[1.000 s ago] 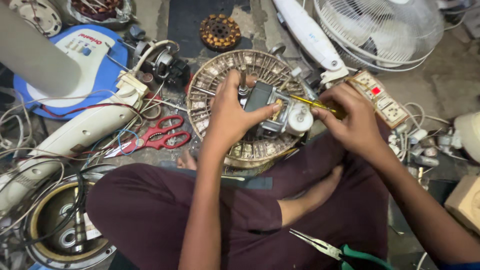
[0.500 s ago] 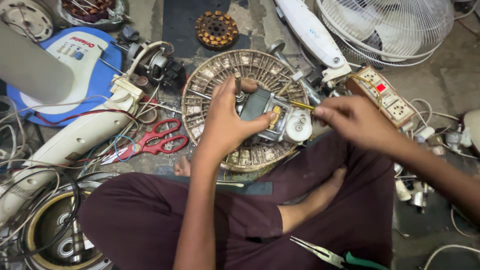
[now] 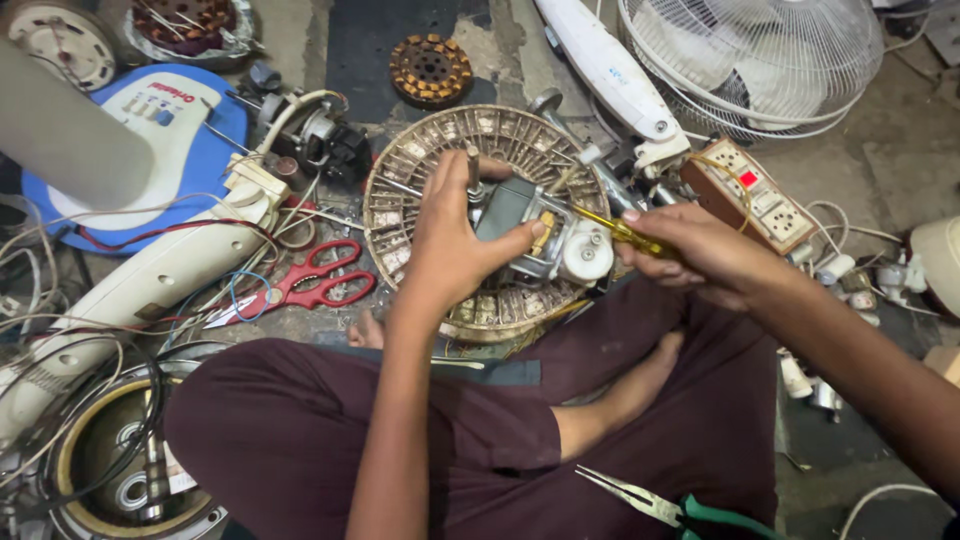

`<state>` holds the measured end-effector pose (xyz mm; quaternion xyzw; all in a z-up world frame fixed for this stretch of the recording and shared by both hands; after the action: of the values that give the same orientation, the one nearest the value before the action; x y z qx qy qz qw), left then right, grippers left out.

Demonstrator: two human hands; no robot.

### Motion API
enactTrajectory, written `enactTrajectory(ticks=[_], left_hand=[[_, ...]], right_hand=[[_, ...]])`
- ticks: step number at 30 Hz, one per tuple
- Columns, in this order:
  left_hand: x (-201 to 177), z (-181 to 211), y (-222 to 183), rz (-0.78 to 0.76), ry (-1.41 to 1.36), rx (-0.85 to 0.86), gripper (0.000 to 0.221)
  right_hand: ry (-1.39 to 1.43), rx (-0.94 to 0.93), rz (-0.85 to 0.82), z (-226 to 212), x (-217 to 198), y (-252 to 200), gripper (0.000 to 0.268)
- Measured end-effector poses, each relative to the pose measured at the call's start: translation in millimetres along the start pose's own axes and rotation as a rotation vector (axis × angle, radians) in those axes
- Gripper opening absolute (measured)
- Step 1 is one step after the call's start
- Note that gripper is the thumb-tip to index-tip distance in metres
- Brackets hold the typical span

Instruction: The person disassembles an electric motor using a screwdriver and pliers. They remove screws, separate the motor housing, and extract the rotor assembly while sitting on the floor.

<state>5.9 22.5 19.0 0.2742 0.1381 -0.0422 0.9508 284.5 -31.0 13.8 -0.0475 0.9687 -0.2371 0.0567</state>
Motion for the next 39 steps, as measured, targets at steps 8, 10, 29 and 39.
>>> enactTrajectory(ticks=[8,10,29,39], left_hand=[[2,-1,-3,0.052,-0.061,-0.013,0.061],[2,0,-2,0.057,-0.053,-0.014,0.061],[2,1,-5,0.057,-0.053,0.009,0.061],[-1,-3,-5,0.034,-0.025,-0.012,0.064]], right_hand=[[-0.648,-0.879,0.299,-28,34,-34,0.028],[-0.506,-0.922,0.27,-27,35,-31,0.029],[-0.003,-0.265,0.13,-9,5,-17,0.021],[-0.888,-0.675,0.27,-34,9,-22,0.027]])
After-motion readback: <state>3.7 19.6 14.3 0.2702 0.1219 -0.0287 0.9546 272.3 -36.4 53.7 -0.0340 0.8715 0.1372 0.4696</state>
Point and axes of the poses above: each hand's wrist, its own y-axis towards the middle knuckle, its own x-axis out of the palm, z = x × y, the point moved 3 cm from there along y, towards the middle knuckle, and after that the axes turned 6 degrees about z, right-handed, at the moved point
